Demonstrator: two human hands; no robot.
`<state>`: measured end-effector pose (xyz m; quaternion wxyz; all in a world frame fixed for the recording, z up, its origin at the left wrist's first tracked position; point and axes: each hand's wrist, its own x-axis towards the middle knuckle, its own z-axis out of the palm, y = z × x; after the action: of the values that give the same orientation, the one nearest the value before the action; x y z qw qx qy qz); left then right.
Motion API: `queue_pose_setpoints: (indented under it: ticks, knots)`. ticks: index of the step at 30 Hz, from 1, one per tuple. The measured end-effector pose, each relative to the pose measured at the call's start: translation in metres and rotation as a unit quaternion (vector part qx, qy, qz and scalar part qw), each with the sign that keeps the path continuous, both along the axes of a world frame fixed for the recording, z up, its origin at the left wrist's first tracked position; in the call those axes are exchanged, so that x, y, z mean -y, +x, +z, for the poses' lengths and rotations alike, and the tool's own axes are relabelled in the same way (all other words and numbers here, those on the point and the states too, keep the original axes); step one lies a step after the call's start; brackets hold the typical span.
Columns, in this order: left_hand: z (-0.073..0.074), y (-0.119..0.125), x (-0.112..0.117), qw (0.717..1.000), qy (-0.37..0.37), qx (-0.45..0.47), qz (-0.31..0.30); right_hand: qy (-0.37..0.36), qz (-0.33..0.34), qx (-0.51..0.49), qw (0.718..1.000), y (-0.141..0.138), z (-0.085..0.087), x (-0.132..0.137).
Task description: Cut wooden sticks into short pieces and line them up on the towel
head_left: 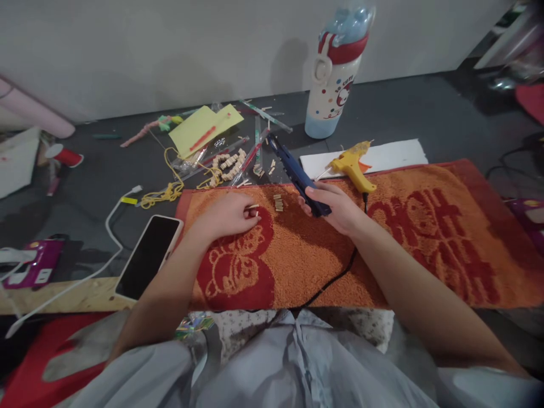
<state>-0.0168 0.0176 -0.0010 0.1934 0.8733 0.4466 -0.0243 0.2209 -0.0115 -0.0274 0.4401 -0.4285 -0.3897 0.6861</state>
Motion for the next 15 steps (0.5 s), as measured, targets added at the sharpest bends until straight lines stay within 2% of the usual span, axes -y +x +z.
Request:
queue_pose_setpoints:
  ticks: [4, 9, 15]
  knots:
    - [-0.004, 0.002, -0.004, 0.999, 0.039, 0.019, -0.004, 0.004, 0.001, -0.005, 1.000, 0.000, 0.000, 0.000]
    - [-0.018, 0.015, -0.013, 0.989, 0.129, 0.058, 0.042, 0.005, -0.001, -0.009, 1.000, 0.000, -0.001, 0.000]
    - [-0.035, 0.026, -0.018, 0.990, 0.140, 0.010, 0.019, 0.013, 0.002, -0.010, 1.000, 0.000, -0.001, 0.000]
